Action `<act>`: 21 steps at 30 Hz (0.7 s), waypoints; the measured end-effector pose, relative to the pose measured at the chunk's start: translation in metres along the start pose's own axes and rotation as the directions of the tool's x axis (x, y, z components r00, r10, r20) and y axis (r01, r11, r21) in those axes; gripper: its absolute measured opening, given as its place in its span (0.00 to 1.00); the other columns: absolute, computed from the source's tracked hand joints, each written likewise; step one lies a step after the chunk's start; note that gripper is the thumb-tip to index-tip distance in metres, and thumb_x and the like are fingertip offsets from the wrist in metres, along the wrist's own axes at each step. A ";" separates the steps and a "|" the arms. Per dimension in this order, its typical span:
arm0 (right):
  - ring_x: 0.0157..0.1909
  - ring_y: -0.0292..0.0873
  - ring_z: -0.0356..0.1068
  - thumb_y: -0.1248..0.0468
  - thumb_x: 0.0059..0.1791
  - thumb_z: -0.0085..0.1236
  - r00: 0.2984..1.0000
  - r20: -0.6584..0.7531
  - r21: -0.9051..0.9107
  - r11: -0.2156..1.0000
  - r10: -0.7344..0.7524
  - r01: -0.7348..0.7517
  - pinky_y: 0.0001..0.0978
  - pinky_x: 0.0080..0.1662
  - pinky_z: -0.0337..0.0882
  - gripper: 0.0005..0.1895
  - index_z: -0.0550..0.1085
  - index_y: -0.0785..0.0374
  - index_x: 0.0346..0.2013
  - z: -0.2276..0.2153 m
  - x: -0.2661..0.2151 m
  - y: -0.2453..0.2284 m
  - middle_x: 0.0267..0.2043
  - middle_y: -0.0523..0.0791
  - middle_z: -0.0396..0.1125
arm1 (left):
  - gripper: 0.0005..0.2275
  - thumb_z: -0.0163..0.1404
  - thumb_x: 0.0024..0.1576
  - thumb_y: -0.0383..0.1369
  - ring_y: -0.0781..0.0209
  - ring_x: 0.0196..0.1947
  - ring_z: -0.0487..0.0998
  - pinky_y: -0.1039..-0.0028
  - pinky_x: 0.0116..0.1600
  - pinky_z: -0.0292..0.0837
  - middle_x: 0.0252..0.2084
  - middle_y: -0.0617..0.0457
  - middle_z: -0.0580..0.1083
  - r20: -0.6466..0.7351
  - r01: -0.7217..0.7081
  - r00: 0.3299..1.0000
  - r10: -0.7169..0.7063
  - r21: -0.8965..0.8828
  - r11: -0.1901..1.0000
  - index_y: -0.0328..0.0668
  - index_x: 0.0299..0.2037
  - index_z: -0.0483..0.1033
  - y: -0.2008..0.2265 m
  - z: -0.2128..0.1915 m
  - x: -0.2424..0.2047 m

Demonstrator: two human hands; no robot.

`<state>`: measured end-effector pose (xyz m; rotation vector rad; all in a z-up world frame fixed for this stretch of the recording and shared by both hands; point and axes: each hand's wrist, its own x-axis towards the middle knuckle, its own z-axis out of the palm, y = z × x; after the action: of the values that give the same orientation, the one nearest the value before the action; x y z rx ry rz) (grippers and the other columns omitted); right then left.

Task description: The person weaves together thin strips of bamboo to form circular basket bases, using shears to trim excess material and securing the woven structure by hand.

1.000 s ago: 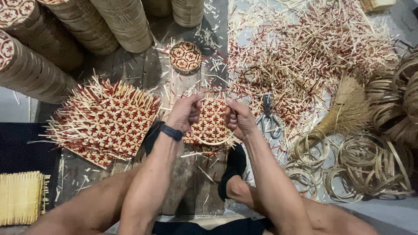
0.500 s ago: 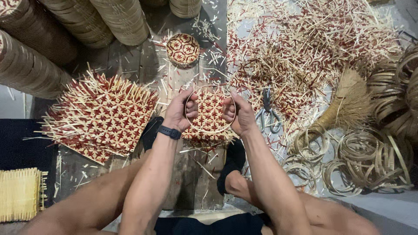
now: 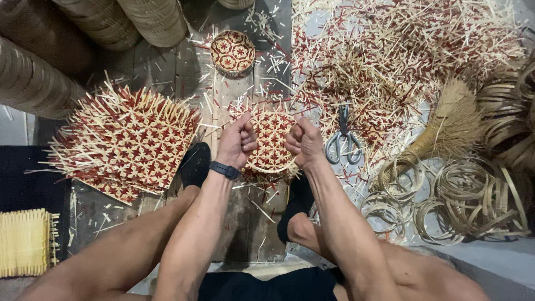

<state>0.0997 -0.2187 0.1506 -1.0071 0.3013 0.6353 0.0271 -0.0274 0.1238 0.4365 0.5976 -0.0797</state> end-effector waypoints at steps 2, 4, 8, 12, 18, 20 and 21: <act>0.15 0.31 0.45 0.51 0.53 0.57 0.996 0.088 -0.039 0.999 -0.025 0.028 0.25 0.16 0.45 0.24 0.58 0.52 0.19 -0.006 0.003 0.001 0.15 0.34 0.47 | 0.14 0.56 0.60 0.38 0.73 0.14 0.56 0.82 0.17 0.49 0.15 0.65 0.59 0.009 0.002 1.000 -0.002 0.012 1.000 0.45 0.24 0.70 0.003 0.000 0.002; 0.16 0.32 0.49 0.51 0.55 0.56 0.995 0.095 -0.163 0.985 -0.035 0.050 0.25 0.18 0.51 0.21 0.65 0.55 0.22 -0.012 0.005 0.000 0.17 0.35 0.51 | 0.14 0.55 0.61 0.39 0.74 0.14 0.57 0.82 0.18 0.50 0.16 0.64 0.60 0.004 0.023 1.000 -0.023 0.014 1.000 0.43 0.26 0.71 0.007 -0.001 0.005; 0.20 0.32 0.62 0.61 0.49 0.57 0.995 0.040 -0.580 0.809 -0.092 0.099 0.25 0.23 0.67 0.09 0.77 0.64 0.35 -0.029 0.013 -0.002 0.24 0.39 0.66 | 0.12 0.55 0.59 0.40 0.74 0.15 0.56 0.83 0.18 0.51 0.17 0.64 0.60 -0.115 -0.013 0.993 0.022 0.075 0.997 0.40 0.31 0.76 0.007 -0.017 0.016; 0.25 0.36 0.71 0.67 0.46 0.64 0.977 -0.104 -0.754 0.656 -0.186 0.044 0.28 0.28 0.73 0.08 0.77 0.65 0.38 -0.043 0.028 0.017 0.28 0.44 0.72 | 0.05 0.59 0.50 0.31 0.70 0.22 0.71 0.79 0.26 0.65 0.23 0.61 0.72 -0.243 -0.218 0.894 0.375 0.497 0.840 0.43 0.34 0.78 -0.013 -0.057 0.036; 0.33 0.43 0.77 0.64 0.41 0.69 0.914 -0.020 -0.956 0.276 -0.406 0.102 0.36 0.41 0.75 0.11 0.83 0.64 0.36 -0.062 0.057 0.066 0.31 0.49 0.77 | 0.07 0.63 0.48 0.32 0.60 0.33 0.83 0.72 0.42 0.77 0.32 0.49 0.81 -0.002 -0.177 0.718 0.696 0.967 0.185 0.41 0.35 0.86 -0.032 -0.117 0.064; 0.35 0.45 0.77 0.65 0.42 0.66 0.873 0.025 -0.946 0.272 -0.487 0.178 0.37 0.43 0.76 0.11 0.82 0.64 0.37 -0.066 0.061 0.081 0.33 0.50 0.77 | 0.08 0.64 0.46 0.32 0.58 0.33 0.83 0.71 0.43 0.78 0.33 0.49 0.81 -0.028 -0.113 0.715 0.699 0.981 0.154 0.42 0.35 0.86 -0.036 -0.125 0.070; 0.37 0.46 0.78 0.65 0.42 0.65 0.849 0.045 -0.940 0.267 -0.526 0.215 0.37 0.44 0.76 0.11 0.82 0.64 0.38 -0.067 0.064 0.087 0.34 0.50 0.77 | 0.08 0.64 0.46 0.32 0.57 0.33 0.83 0.71 0.43 0.78 0.33 0.49 0.82 -0.023 -0.102 0.713 0.700 0.985 0.136 0.42 0.35 0.86 -0.035 -0.127 0.071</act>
<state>0.0992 -0.2210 0.0239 -2.2501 -0.1323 0.1323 0.0125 -0.0021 -0.0229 1.9496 0.8782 0.2839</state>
